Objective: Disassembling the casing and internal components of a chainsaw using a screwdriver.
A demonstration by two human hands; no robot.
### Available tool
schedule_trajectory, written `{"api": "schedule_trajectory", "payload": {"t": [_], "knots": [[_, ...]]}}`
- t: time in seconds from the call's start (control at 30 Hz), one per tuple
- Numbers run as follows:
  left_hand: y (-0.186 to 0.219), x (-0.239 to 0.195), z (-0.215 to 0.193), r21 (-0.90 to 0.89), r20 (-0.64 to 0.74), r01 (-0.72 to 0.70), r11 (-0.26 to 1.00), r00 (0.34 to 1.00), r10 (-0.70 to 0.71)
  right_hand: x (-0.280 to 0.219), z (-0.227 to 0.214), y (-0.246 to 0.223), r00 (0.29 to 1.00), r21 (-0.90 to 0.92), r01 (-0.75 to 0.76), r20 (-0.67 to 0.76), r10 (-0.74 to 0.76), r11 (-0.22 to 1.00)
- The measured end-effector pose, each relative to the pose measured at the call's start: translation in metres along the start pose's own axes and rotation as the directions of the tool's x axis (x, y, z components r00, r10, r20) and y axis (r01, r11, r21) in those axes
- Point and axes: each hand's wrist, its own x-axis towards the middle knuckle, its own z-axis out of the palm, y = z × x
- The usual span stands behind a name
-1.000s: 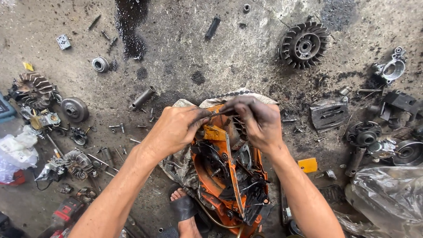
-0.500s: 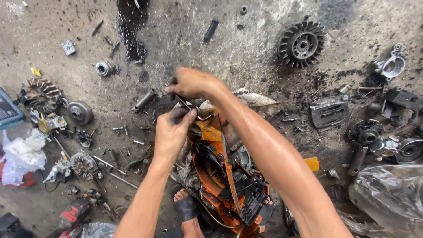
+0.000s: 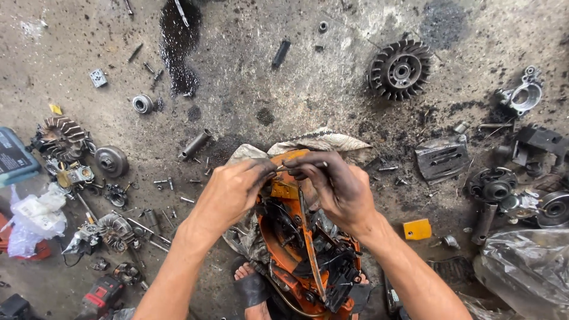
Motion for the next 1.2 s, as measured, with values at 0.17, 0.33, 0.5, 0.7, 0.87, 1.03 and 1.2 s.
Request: {"api": "schedule_trajectory", "payload": {"t": [0.17, 0.33, 0.5, 0.7, 0.87, 1.03, 1.2], "knots": [[-0.017, -0.005, 0.010, 0.229, 0.019, -0.198, 0.953, 0.980, 0.199, -0.025, 0.004, 0.011, 0.995, 0.010, -0.063, -0.073, 0.063, 0.998], [-0.033, -0.007, 0.019, 0.395, 0.101, -0.272, 0.878, 0.962, 0.252, -0.035, 0.007, 0.011, 0.981, 0.129, 0.183, -0.096, -0.171, 0.975], [-0.043, -0.002, 0.020, 0.568, 0.244, -0.496, 0.657, 0.863, 0.441, -0.039, 0.005, -0.001, 0.938, 0.030, 0.347, -0.029, -0.346, 0.938], [-0.051, 0.007, 0.010, 0.454, 0.340, -0.498, 0.739, 0.863, 0.372, -0.047, 0.008, 0.004, 0.929, -0.016, 0.366, -0.047, -0.366, 0.931], [-0.027, 0.029, -0.014, 0.207, 0.391, -0.368, 0.906, 0.881, 0.269, -0.060, 0.004, 0.039, 0.982, 0.143, 0.165, -0.121, -0.148, 0.976], [-0.027, 0.031, -0.010, 0.089, 0.343, -0.269, 0.959, 0.912, 0.224, -0.038, 0.002, 0.029, 0.981, 0.030, 0.038, -0.190, -0.032, 0.999], [-0.013, 0.033, -0.020, 0.005, 0.320, -0.095, 0.995, 0.943, 0.088, -0.037, 0.012, 0.036, 0.970, 0.100, 0.020, -0.241, 0.005, 0.995]]}}
